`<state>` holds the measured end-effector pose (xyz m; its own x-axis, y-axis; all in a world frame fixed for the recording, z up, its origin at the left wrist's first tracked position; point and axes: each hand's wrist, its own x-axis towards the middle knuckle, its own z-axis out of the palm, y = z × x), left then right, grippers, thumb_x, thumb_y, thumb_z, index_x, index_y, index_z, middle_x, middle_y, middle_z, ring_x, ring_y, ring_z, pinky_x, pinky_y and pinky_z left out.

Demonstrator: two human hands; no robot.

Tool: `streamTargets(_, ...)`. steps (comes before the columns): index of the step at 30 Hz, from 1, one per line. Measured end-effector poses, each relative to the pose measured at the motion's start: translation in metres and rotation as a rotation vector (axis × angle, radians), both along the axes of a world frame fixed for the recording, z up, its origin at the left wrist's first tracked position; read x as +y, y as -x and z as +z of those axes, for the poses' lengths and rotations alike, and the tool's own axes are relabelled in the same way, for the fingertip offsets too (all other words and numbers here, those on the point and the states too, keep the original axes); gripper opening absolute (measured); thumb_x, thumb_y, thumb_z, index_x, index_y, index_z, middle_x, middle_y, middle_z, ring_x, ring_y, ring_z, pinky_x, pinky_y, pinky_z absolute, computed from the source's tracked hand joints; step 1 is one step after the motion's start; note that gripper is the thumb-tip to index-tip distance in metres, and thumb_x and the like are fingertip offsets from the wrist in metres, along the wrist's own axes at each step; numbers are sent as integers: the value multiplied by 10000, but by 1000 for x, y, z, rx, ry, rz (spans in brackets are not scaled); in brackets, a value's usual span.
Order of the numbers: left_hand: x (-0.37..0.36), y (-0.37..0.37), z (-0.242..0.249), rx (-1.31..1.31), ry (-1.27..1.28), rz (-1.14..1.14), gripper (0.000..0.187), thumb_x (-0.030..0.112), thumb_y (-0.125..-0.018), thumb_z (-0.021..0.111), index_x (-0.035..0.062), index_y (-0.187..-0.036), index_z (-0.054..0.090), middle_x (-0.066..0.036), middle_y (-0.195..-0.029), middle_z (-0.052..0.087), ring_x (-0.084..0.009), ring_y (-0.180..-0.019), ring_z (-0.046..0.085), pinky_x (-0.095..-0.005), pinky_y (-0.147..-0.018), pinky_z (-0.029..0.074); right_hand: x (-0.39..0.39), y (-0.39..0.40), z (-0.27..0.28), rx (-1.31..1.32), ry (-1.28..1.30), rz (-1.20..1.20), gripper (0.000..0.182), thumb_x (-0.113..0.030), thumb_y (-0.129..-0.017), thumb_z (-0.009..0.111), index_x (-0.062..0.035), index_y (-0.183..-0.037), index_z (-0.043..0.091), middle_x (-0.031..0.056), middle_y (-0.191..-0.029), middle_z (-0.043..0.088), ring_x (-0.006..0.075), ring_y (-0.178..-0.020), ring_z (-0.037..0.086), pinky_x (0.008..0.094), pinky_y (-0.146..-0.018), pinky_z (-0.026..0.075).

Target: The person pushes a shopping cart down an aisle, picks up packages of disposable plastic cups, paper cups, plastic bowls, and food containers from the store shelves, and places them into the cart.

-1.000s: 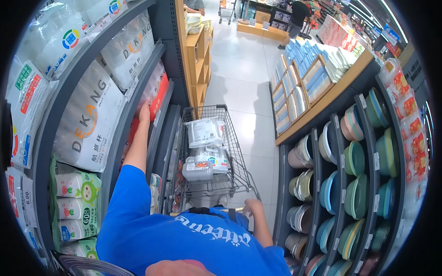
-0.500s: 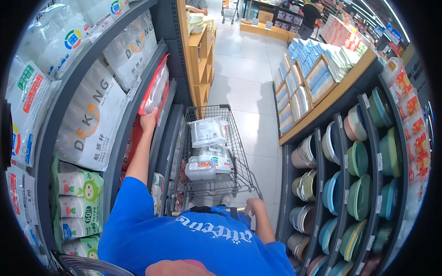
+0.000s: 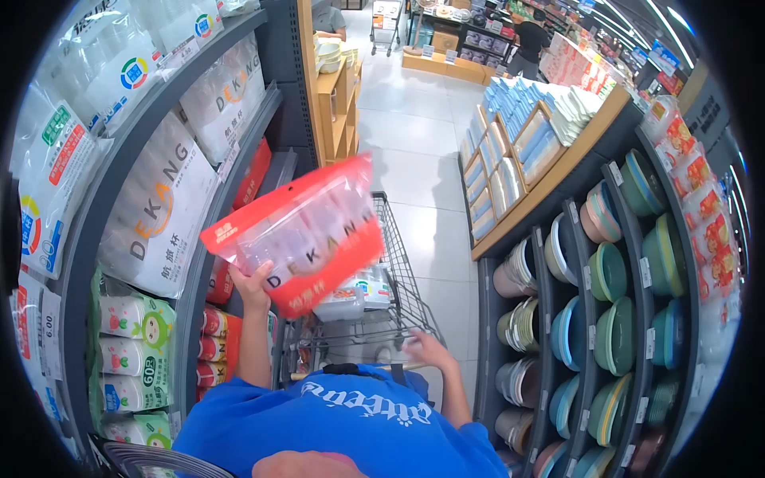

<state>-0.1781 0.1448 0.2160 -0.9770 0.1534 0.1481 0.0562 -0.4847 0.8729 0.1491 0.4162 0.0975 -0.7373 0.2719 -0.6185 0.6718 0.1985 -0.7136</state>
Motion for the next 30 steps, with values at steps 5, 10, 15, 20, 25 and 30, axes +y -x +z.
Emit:
streamTargets(5,-10,-28,9,-293,-109,-312,619,-5,-762,681,-2,-1344,472,-128,-1235,602,-259,-1119,624,-397,-967,524,-15,27,76,832,557,-518,729,-337,-937,672,22,-1488,357,135,-1366,553,210,-1248,565,342,-959,534)
streamTargets(10,-3,-36,23,-239,-83,-445,620,137,-872,675,1,-1414,407,-152,-1296,590,-259,-1153,634,-401,-983,531,-18,41,122,828,495,-422,852,-296,-824,788,26,-1483,353,122,-1348,564,207,-1225,569,351,-1031,474)
streamTargets(15,-11,-39,42,-280,-165,-448,514,119,-955,594,0,-1424,419,-120,-1324,563,-219,-1214,574,-377,-1023,487,-24,63,151,943,407,-425,908,-337,-780,788,47,-1470,342,137,-1324,569,210,-1196,597,361,-1008,499)
streamTargets(20,-25,-41,33,-47,67,-560,572,145,-950,627,-16,-1447,395,-115,-1365,539,-191,-1272,526,-353,-1063,431,-31,76,166,1044,414,-474,826,-363,-797,780,42,-1410,403,145,-1291,579,218,-1178,607,349,-1006,501)
streamTargets(25,-32,-51,39,53,162,-619,651,180,-911,699,-41,-1442,394,-128,-1370,543,-195,-1287,516,-353,-1095,394,-31,82,160,1091,525,-656,641,-289,-906,671,29,-1398,411,160,-1293,579,230,-1178,612,358,-996,514)
streamTargets(30,-32,-51,46,115,169,-580,693,204,-906,717,-56,-1451,377,-162,-1388,540,-213,-1299,514,-356,-1098,396,-27,82,151,1105,610,-697,562,-265,-952,616,12,-1396,410,158,-1303,574,229,-1176,617,358,-986,524)
